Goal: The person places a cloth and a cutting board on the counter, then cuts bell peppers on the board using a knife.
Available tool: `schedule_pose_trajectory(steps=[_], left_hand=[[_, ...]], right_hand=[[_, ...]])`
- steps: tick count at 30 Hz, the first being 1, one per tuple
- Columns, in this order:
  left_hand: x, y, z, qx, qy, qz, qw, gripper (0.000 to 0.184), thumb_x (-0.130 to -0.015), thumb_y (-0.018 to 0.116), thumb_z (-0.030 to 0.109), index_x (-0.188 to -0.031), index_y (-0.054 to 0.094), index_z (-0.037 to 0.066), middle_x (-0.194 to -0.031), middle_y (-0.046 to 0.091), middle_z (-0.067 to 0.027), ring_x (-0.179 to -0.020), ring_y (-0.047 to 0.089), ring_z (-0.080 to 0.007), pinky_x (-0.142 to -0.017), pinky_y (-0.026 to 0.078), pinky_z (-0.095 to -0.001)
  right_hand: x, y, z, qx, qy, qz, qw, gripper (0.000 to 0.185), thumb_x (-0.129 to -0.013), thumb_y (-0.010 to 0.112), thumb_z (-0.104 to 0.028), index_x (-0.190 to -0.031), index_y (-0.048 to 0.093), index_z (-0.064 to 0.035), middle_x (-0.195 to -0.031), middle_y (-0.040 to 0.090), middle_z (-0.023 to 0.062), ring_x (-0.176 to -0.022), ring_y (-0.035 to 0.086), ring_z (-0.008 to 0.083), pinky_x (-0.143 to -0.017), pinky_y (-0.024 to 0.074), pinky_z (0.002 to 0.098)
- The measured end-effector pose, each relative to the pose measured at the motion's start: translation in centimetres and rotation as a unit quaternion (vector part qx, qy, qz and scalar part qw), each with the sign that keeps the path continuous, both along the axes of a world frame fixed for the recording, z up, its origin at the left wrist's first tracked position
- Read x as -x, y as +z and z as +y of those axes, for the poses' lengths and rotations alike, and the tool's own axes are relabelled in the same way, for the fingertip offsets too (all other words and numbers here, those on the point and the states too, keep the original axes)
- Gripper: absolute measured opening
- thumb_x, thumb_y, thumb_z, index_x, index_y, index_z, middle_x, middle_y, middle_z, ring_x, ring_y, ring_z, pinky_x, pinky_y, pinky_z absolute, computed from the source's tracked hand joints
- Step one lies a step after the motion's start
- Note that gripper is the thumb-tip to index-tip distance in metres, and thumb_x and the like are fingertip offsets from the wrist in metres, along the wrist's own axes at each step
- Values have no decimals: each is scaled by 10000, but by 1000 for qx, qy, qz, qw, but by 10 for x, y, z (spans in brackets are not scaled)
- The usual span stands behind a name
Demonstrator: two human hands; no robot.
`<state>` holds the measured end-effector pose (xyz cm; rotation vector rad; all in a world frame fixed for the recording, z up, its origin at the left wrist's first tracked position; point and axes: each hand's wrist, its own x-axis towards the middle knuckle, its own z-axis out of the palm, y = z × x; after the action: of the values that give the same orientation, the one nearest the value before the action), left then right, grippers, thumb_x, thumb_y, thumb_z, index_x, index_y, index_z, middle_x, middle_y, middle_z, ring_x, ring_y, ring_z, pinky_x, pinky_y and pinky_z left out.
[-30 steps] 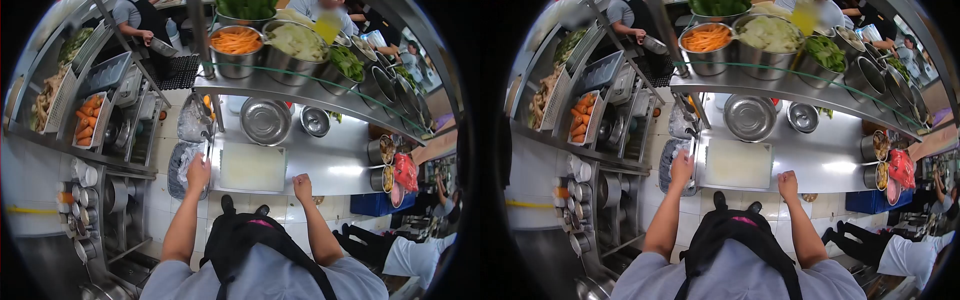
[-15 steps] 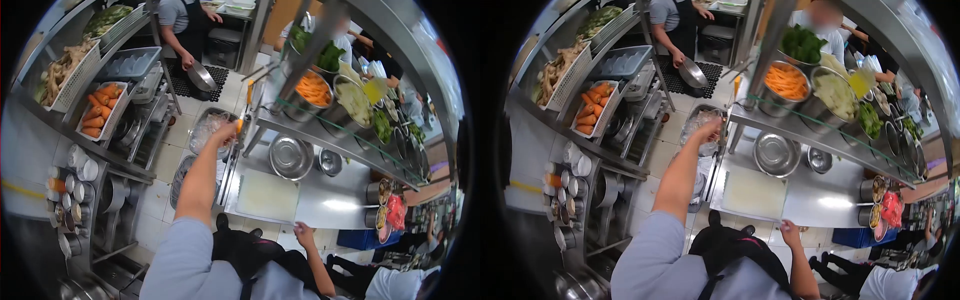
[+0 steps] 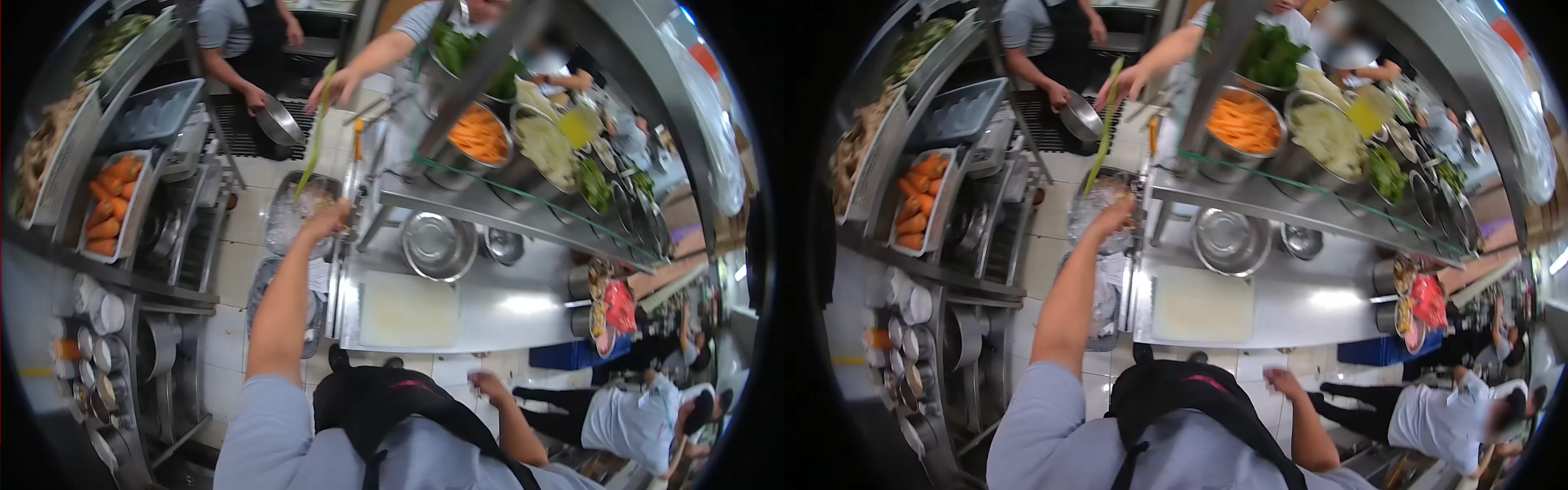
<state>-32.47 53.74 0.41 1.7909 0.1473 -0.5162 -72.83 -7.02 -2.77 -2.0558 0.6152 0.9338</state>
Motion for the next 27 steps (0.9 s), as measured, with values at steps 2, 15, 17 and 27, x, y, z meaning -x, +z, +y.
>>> schedule_pose_trajectory(steps=[2,15,17,27], left_hand=[[7,-22,3,-15,68,-64,996,735,-1072,373,681,-1282,684,50,-1188,740,-153,-1004,706,-319,-907,537,-447],[185,-21,24,-210,238,-53,947,442,-1054,586,421,-1082,764,17,-879,761,-196,-866,747,-350,-813,561,-438],[169,-27,34,-177,248,-119,945,346,-1020,654,349,-1082,769,28,-891,761,-189,-862,746,-332,-798,567,-425],[-102,8,-2,-150,175,-184,956,419,-955,687,303,-1318,652,96,-1176,745,-192,-1155,691,-389,-981,545,-493]], right_hand=[[-78,17,5,-19,61,-135,989,383,-1041,660,-386,-1245,736,-70,-1034,744,41,-816,667,142,-699,566,338],[-459,146,130,198,121,-341,911,312,-974,710,-295,-1166,717,-49,-953,722,70,-771,654,168,-667,544,344],[-475,140,141,229,137,-326,907,326,-962,716,-294,-1177,707,-50,-960,720,74,-780,654,173,-675,545,347],[-459,138,142,265,129,-280,914,414,-901,748,-292,-1227,657,-55,-994,709,95,-827,658,196,-715,551,360]])
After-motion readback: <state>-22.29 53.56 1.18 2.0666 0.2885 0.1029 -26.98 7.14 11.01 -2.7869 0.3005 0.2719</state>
